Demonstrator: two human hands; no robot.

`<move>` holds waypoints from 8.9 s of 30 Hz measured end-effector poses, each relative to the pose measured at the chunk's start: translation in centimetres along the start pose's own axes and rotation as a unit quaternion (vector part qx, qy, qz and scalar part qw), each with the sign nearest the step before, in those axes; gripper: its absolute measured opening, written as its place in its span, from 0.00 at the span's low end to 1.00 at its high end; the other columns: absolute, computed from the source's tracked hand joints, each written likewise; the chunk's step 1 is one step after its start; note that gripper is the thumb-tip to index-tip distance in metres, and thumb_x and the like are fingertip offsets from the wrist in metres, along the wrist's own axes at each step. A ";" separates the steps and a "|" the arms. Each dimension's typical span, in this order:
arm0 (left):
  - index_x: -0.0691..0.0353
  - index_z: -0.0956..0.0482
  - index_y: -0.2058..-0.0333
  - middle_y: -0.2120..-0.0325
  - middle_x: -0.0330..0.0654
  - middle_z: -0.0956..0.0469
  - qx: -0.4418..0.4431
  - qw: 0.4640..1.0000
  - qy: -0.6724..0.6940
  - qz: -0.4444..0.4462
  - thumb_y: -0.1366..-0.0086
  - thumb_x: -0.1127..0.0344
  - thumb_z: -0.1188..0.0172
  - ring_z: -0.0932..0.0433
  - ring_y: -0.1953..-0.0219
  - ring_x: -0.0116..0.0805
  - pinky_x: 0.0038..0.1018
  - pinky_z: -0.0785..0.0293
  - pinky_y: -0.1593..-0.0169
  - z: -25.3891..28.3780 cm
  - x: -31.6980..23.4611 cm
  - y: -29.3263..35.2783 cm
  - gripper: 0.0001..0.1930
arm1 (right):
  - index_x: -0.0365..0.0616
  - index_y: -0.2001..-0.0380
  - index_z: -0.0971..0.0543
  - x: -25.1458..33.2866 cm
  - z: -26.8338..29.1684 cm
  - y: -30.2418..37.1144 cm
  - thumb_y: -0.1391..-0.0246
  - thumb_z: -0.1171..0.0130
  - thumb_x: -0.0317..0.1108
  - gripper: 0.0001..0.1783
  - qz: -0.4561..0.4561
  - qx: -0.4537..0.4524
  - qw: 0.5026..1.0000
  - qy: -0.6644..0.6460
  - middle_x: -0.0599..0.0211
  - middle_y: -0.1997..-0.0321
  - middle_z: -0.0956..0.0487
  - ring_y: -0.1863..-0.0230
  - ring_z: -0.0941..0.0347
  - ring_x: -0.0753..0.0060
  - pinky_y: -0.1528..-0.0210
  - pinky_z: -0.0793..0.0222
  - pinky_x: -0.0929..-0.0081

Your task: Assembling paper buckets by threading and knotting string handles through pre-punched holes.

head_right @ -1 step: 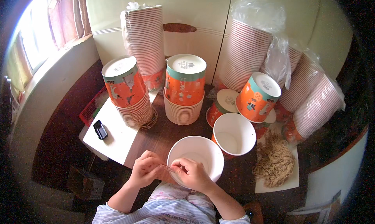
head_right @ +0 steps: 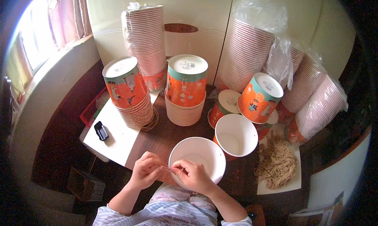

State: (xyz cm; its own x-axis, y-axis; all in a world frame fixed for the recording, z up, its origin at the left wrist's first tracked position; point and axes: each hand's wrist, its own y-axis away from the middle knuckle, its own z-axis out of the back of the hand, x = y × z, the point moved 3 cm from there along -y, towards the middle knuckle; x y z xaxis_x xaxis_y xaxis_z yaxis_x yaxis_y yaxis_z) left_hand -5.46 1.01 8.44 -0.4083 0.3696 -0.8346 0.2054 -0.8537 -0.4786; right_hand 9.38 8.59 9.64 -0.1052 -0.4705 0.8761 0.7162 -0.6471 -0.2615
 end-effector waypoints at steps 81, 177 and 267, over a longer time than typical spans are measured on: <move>0.63 0.21 0.72 0.73 0.37 0.27 0.008 0.940 0.237 0.245 0.47 0.71 0.39 0.31 0.70 0.23 0.19 0.36 0.68 -3.4 8.3 12.0 0.04 | 0.42 0.72 0.25 -10.6 -13.0 12.3 0.53 0.43 0.27 0.03 -0.110 -0.043 0.992 -0.050 0.66 0.76 0.22 0.77 0.26 0.75 0.74 0.31 0.79; 0.58 0.22 0.65 0.75 0.39 0.29 0.152 0.985 0.074 -0.017 0.49 0.68 0.38 0.31 0.72 0.30 0.23 0.33 0.69 -5.0 -1.9 -3.8 0.11 | 0.46 0.89 0.38 4.5 4.8 -0.7 0.48 0.49 0.49 0.24 0.285 -0.025 0.866 -0.411 0.77 0.88 0.42 0.81 0.51 0.76 0.73 0.54 0.74; 0.61 0.37 0.79 0.87 0.34 0.42 0.041 0.794 0.557 0.239 0.43 0.68 0.54 0.44 0.85 0.23 0.19 0.44 0.79 4.6 1.8 -1.9 0.07 | 0.45 0.59 0.36 1.4 -2.2 0.9 0.52 0.47 0.42 0.19 0.106 0.169 0.942 0.271 0.58 0.69 0.27 0.71 0.26 0.55 0.70 0.29 0.63</move>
State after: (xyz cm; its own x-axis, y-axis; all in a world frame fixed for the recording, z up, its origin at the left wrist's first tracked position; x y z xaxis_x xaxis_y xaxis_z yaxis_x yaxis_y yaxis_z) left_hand -10.64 1.60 9.13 0.7485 0.0515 -0.6611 0.0225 -0.9984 -0.0523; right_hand 8.41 6.04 9.76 -0.2068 -0.8637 0.4596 0.9294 -0.3201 -0.1834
